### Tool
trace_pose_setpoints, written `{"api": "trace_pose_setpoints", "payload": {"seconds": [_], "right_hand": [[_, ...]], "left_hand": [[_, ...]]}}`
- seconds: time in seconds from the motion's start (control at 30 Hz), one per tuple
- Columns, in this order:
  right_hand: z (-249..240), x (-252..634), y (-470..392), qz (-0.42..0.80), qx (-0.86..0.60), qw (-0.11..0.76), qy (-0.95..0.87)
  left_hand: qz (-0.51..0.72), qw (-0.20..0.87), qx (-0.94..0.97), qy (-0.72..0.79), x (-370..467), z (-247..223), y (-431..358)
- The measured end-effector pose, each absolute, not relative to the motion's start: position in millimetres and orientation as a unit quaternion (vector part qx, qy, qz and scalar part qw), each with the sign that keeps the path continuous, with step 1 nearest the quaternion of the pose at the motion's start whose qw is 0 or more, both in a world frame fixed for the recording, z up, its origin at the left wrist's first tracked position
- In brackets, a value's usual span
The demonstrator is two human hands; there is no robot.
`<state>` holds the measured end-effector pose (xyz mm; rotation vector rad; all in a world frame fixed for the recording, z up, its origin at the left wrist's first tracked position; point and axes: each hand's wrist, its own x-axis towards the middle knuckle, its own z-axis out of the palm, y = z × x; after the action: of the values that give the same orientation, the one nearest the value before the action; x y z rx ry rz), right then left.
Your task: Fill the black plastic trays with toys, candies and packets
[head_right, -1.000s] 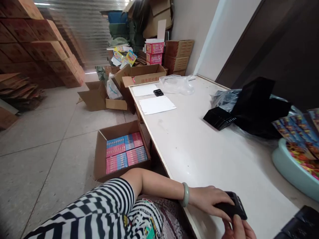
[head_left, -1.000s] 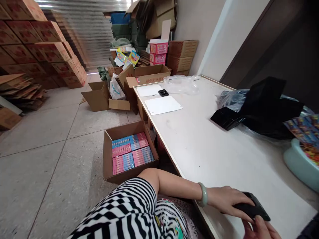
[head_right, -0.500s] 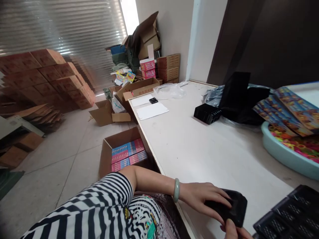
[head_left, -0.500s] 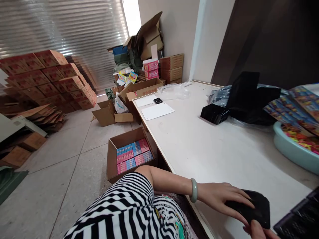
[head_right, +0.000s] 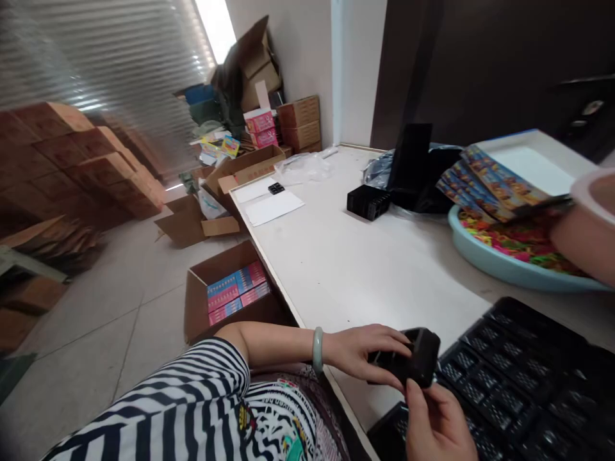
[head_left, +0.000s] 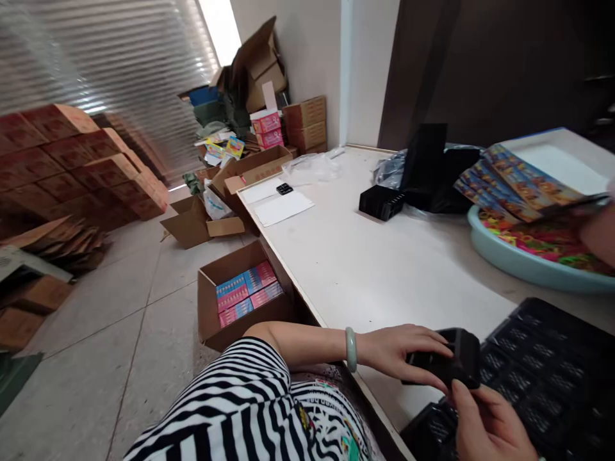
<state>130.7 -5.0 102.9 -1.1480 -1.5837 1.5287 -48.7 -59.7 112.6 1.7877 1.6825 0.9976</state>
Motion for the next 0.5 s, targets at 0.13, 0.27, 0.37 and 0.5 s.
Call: {"api": "trace_pose_setpoints", "payload": {"seconds": [0.13,0.27,0.37,0.5], "right_hand": [[104,123,-4,0.544,-0.461,0.356,-0.604],[101,93,-17,0.533,-0.447,0.402,-0.596],[99,64,-27,0.563,-0.443,0.411,-0.564],[93,29,-34,0.579,-0.484,0.391,-0.527]], "left_hand": [[0.383,0.250,0.675,0.578,-53,106,-57],[0.413,0.229,0.671,0.571,-77,94,-64],[0.409,0.198,0.669,0.588,-103,88,-67],[0.386,0.207,0.668,0.602,-133,76,-74]]}}
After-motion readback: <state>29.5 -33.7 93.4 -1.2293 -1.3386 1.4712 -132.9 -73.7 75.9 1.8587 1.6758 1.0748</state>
